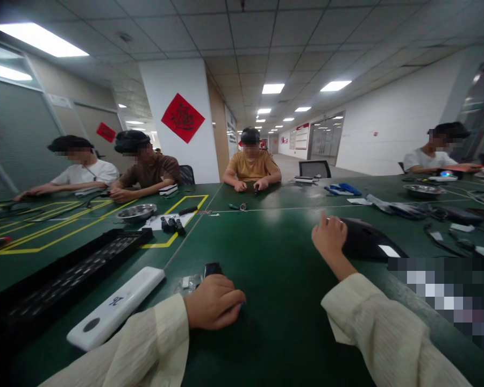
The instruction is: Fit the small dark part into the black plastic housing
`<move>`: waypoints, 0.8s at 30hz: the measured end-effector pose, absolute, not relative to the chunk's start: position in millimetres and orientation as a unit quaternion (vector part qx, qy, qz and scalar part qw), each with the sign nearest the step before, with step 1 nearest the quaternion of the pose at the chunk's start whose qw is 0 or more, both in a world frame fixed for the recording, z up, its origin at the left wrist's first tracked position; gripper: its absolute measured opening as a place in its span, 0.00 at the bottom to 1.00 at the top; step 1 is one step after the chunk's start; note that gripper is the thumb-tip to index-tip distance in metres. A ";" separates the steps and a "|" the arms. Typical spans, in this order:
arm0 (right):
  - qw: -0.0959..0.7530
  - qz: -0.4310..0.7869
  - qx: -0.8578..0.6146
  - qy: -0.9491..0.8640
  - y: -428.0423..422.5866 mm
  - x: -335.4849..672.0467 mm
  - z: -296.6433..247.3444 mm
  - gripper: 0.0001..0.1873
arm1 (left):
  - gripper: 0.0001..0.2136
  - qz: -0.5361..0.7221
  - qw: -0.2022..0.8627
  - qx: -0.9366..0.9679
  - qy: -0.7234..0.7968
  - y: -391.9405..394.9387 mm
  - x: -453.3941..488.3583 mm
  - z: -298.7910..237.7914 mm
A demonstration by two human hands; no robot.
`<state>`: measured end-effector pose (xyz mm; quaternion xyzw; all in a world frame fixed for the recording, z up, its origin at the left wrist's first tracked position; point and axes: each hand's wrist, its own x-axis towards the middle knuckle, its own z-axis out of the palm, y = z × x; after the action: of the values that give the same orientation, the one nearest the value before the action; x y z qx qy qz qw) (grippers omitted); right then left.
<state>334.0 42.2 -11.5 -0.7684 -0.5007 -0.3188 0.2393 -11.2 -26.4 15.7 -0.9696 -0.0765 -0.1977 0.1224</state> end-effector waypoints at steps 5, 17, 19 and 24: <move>0.194 -0.221 -0.862 -0.412 26.7 412.1 -22.2 0.37 | 0.08 -0.192 0.119 -0.971 -0.075 -27.7 -10.0 16.3; 0.173 -0.071 -0.883 -0.430 31.5 437.6 -22.5 0.54 | 0.09 -0.165 0.106 -0.977 -0.086 -27.3 -10.6 16.2; 0.166 -0.064 -0.890 -0.420 32.8 439.2 -21.7 0.53 | 0.09 -0.165 0.107 -0.977 -0.085 -27.2 -10.9 16.2; 0.178 -0.097 -0.898 -0.390 35.4 436.2 -21.1 0.52 | 0.09 -0.168 0.116 -0.975 -0.086 -26.3 -11.7 14.3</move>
<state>436.2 35.4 -21.1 -0.8982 -0.3899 -0.0973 0.1779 -11.7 -26.3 14.3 -0.9752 -0.0857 -0.1682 0.1160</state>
